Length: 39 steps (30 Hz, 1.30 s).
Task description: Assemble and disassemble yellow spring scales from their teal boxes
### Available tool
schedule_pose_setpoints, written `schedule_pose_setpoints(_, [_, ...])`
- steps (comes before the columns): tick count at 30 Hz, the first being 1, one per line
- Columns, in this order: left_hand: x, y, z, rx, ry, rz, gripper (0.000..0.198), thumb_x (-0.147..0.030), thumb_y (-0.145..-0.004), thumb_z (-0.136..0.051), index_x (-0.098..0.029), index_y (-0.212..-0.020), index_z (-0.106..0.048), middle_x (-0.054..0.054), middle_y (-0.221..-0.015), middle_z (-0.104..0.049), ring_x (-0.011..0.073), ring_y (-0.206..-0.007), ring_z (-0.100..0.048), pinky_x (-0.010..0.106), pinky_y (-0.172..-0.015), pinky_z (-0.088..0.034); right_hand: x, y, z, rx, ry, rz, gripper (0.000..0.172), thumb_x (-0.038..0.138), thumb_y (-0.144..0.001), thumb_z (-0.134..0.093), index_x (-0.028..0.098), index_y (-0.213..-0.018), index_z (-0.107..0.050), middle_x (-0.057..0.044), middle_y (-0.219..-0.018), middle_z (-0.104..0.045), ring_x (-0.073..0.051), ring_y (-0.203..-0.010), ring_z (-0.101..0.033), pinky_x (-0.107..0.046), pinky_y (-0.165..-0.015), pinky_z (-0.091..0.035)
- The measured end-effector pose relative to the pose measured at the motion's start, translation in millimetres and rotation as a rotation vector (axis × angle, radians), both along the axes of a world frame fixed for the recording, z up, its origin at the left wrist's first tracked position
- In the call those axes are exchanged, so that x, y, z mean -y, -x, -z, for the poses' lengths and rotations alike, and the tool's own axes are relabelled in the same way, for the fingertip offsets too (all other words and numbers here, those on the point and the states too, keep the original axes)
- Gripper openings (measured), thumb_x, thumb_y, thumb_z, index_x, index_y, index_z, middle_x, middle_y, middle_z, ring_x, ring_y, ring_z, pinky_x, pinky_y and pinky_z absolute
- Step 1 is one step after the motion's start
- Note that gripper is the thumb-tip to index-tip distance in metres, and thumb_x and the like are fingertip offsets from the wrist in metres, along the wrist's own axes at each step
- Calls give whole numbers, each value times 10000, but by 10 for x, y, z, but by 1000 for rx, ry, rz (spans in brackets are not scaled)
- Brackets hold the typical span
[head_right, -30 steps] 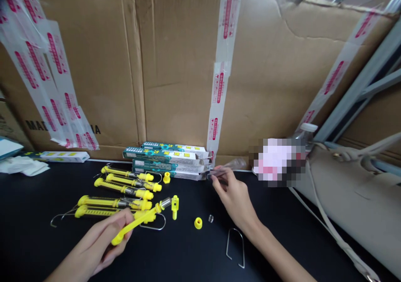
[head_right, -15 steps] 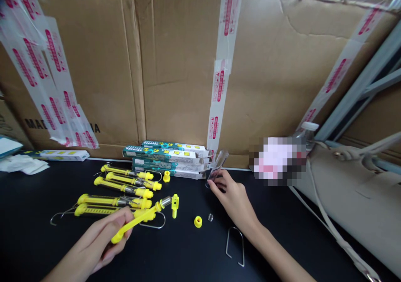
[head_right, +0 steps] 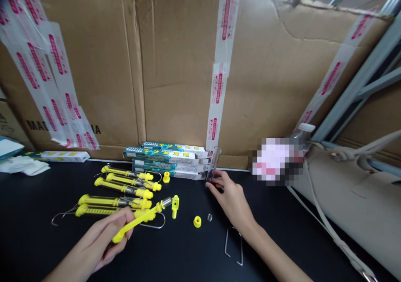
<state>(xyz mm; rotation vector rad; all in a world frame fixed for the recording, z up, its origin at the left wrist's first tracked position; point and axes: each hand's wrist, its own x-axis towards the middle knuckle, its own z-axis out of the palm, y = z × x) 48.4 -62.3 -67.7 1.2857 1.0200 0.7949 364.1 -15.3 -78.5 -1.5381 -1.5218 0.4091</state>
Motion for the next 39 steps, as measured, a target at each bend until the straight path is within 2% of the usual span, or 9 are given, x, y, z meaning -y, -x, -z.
schedule_pose_setpoints(5, [17, -6, -10, 5, -7, 3, 633, -828, -834, -537, -200, -750, -541, -107, -493, -309, 69, -463, -192, 224, -458, -122, 111, -91, -227, 1, 21, 75, 413, 409, -734, -656, 213, -1097, -630, -140, -986, -829, -349, -914, -795, -496, -833, -638])
schedule_pose_setpoints(8, [23, -11, -2, 16, -16, 1, 660, -858, -819, -524, -202, -755, -544, -106, -514, -299, 74, -474, -211, 215, -454, -130, 291, -53, -414, 18, 51, 107, 297, 440, -742, -679, 212, -931, -704, -118, -838, -815, -367, -842, -787, -517, -813, -624])
schedule_pose_setpoints(12, [5, 4, 70, 32, -34, 5, 669, -875, -803, -527, -208, -752, -543, -106, -531, -292, 74, -471, -231, 206, -450, -156, 565, 276, -541, -136, 118, -68, 436, 595, -842, -639, 200, -995, -740, -115, -974, -799, -293, -873, -788, -390, -784, -648])
schedule_pose_setpoints(15, [-13, 20, 142, 37, -77, 17, 656, -860, -831, -507, -210, -745, -542, -109, -537, -305, 65, -443, -218, 211, -445, -183, 729, 568, -510, -357, 248, -323, 436, 528, -864, -703, 227, -1179, -722, -111, -1179, -768, -267, -1034, -756, -359, -877, -627])
schedule_pose_setpoints(18, [-24, 24, 177, 27, -107, 37, 647, -845, -855, -490, -213, -728, -544, -113, -484, -281, 72, -425, -222, 220, -440, -183, 833, 731, -440, -407, 301, -444, 379, 411, -866, -760, 282, -1218, -704, -56, -1223, -755, -227, -1092, -729, -318, -950, -585])
schedule_pose_setpoints(26, [8, 1, 35, -35, -107, 62, 659, -838, -859, -495, -197, -744, -601, -103, -474, -284, 85, -448, -238, 244, -439, -123, 801, 680, -364, -378, 296, -369, 272, 478, -909, -717, 227, -1014, -721, -9, -743, -749, -173, -720, -707, -249, -687, -543])
schedule_pose_setpoints(32, [58, -25, -60, -100, -73, 88, 634, -772, -890, -507, -176, -1008, -686, -58, -566, -539, 68, -418, -315, 228, -441, -213, 805, 657, -343, -509, 220, -280, 324, 517, -896, -736, 210, -989, -688, -38, -806, -759, -181, -738, -716, -267, -704, -559])
schedule_pose_setpoints(36, [45, -25, 1, -131, -192, 41, 495, -596, -854, -675, -209, -1161, -711, -19, -672, -623, 136, -623, -530, 214, -541, -394, 802, 680, -313, -556, 181, -284, 327, 527, -918, -710, 219, -990, -627, -29, -757, -754, -170, -690, -702, -262, -669, -548])
schedule_pose_setpoints(39, [54, -27, -9, -132, -184, -7, 474, -514, -854, -689, -241, -1242, -703, -14, -721, -659, 148, -675, -562, 220, -582, -450, 800, 690, -277, -553, 207, -329, 318, 523, -921, -706, 228, -989, -610, -4, -753, -716, -150, -673, -672, -238, -631, -529])
